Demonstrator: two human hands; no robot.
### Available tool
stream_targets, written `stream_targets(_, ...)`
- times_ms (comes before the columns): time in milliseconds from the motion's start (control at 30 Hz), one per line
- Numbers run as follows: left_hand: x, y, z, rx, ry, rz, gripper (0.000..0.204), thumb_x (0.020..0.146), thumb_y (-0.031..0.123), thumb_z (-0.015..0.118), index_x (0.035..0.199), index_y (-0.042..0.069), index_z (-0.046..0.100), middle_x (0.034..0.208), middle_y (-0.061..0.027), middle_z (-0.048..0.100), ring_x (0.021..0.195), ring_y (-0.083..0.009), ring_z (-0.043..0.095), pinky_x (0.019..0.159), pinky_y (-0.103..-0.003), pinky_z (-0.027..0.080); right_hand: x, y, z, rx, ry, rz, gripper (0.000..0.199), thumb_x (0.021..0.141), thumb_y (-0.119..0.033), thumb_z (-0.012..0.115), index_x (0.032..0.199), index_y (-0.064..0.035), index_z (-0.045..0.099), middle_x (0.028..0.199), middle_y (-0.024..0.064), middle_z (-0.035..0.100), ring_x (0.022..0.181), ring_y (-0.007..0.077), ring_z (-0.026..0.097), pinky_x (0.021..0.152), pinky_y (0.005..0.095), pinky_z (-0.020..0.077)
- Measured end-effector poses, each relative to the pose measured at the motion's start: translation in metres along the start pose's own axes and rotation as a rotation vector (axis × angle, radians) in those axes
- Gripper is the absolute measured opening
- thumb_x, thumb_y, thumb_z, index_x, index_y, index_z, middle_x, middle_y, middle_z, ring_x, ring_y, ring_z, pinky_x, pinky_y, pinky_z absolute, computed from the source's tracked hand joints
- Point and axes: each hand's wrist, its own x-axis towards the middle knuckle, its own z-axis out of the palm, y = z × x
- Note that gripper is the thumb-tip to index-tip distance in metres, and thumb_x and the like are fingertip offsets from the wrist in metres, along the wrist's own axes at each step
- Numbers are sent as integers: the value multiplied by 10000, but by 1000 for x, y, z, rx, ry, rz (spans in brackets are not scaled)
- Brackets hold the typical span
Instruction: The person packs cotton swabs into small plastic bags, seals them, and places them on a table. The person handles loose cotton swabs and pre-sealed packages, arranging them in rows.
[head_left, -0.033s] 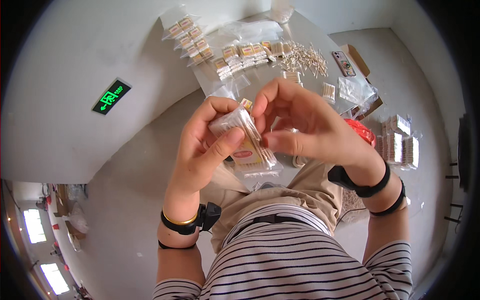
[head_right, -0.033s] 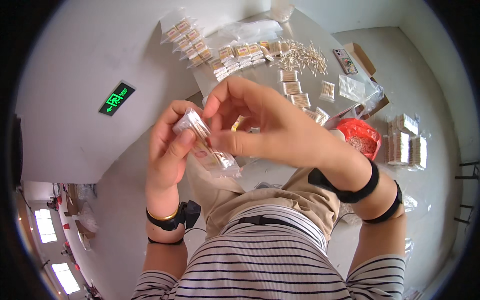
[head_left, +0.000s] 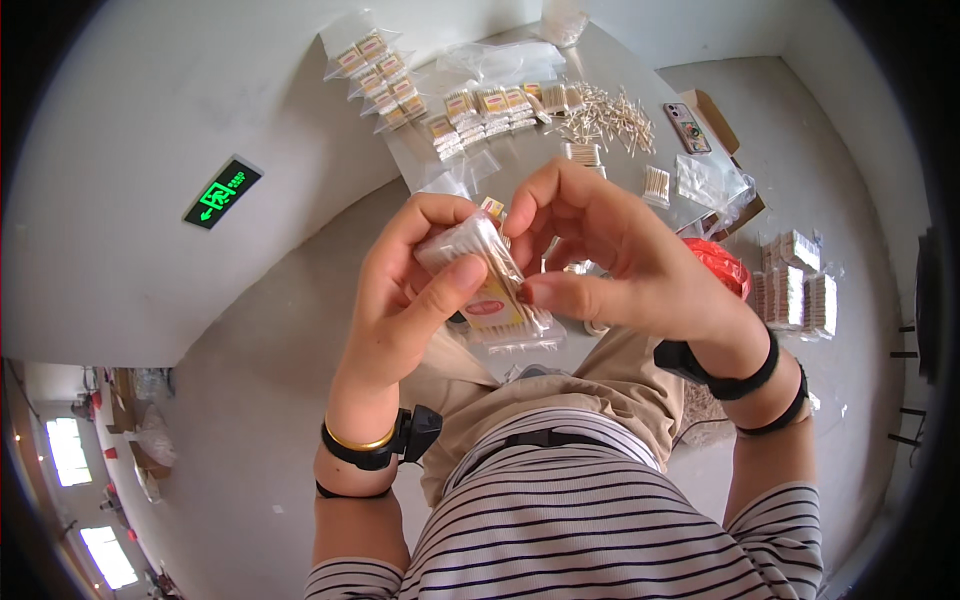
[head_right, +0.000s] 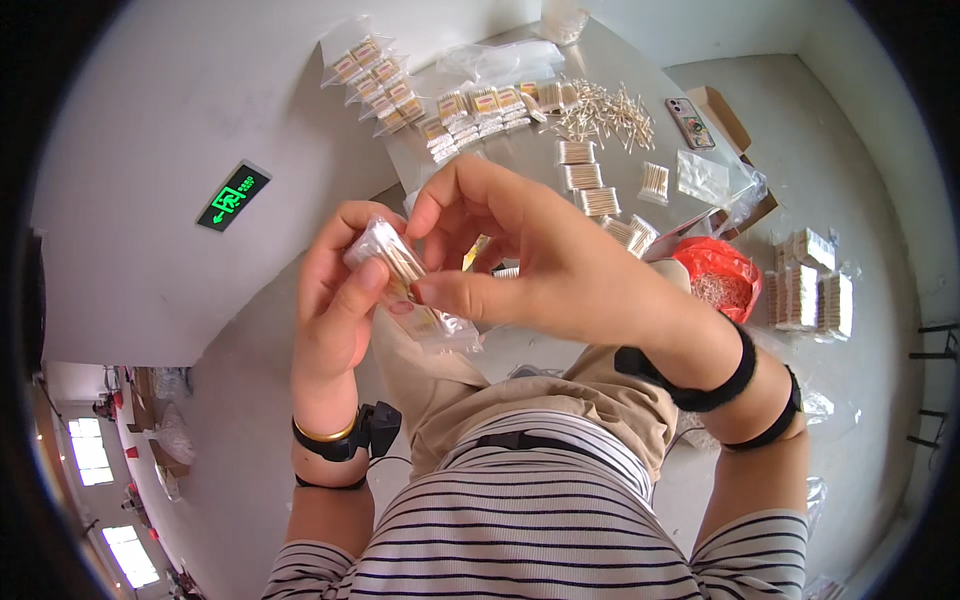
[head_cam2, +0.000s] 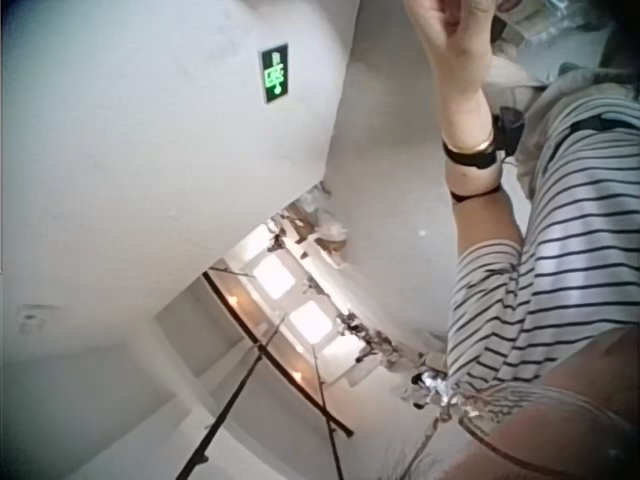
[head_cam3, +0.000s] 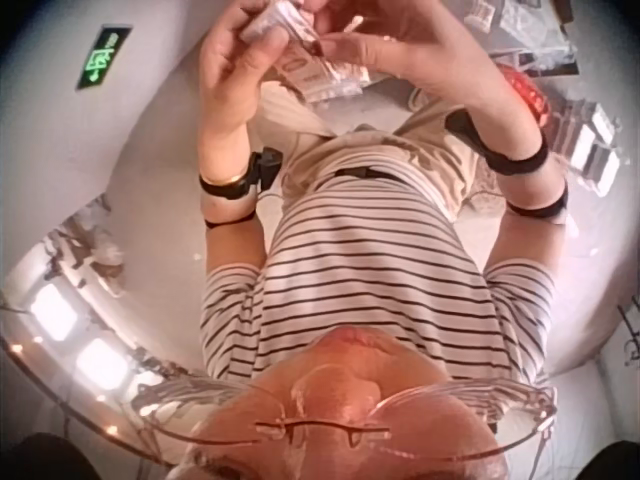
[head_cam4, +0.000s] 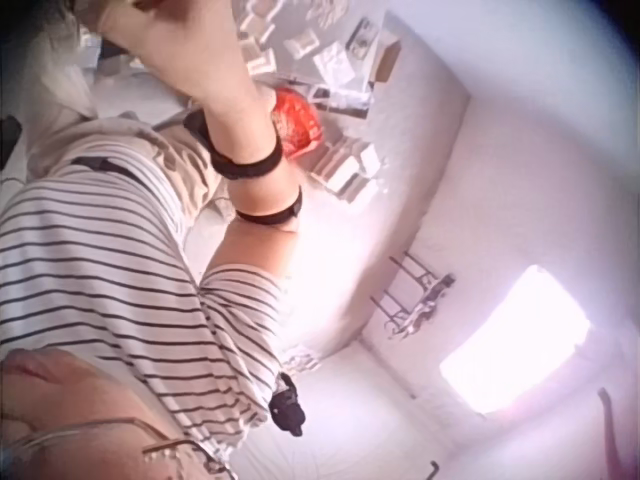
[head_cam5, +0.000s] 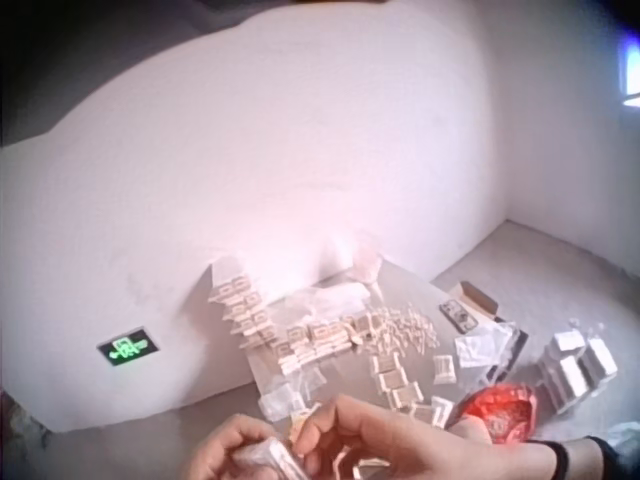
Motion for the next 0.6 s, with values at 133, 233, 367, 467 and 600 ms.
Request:
stream_targets(133,-4,-2,-1,1,8,16,319,955,175,698,1196,8,573,1088,-45,659,987,-90,621,873,-255,502,-7,2,7,-101,28,2,364,916,-86,736,1209,-40,526,1116,14,564,1004,96,586,845,274,478)
stream_targets(233,-5,-3,1,18,-12,16,309,956,153,701,1196,5,574,1081,-40,657,983,-88,620,861,-254,506,-11,1,8,-58,21,21,368,918,-104,745,1206,-40,524,1121,17,563,1006,96,584,849,277,474)
stream_targets(367,-3,3,7,70,-46,22,300,939,111,722,1184,5,585,1060,-30,653,972,-88,618,844,-247,510,-14,3,3,-83,23,23,376,921,-130,756,1203,-37,525,1116,22,573,1004,99,588,853,279,475)
stream_targets(467,-4,9,10,181,-72,74,317,902,93,760,1165,7,606,1048,-35,658,959,-85,622,834,-236,506,-14,1,1,-113,6,-60,366,920,-134,759,1193,-27,541,1100,30,591,983,108,596,851,277,478)
stream_targets(600,0,16,8,498,-98,237,395,826,68,830,1161,4,630,995,-52,677,908,-89,641,799,-228,509,-16,-2,5,-261,99,-140,332,905,-112,765,1160,-5,581,1082,48,621,941,124,600,849,282,481)
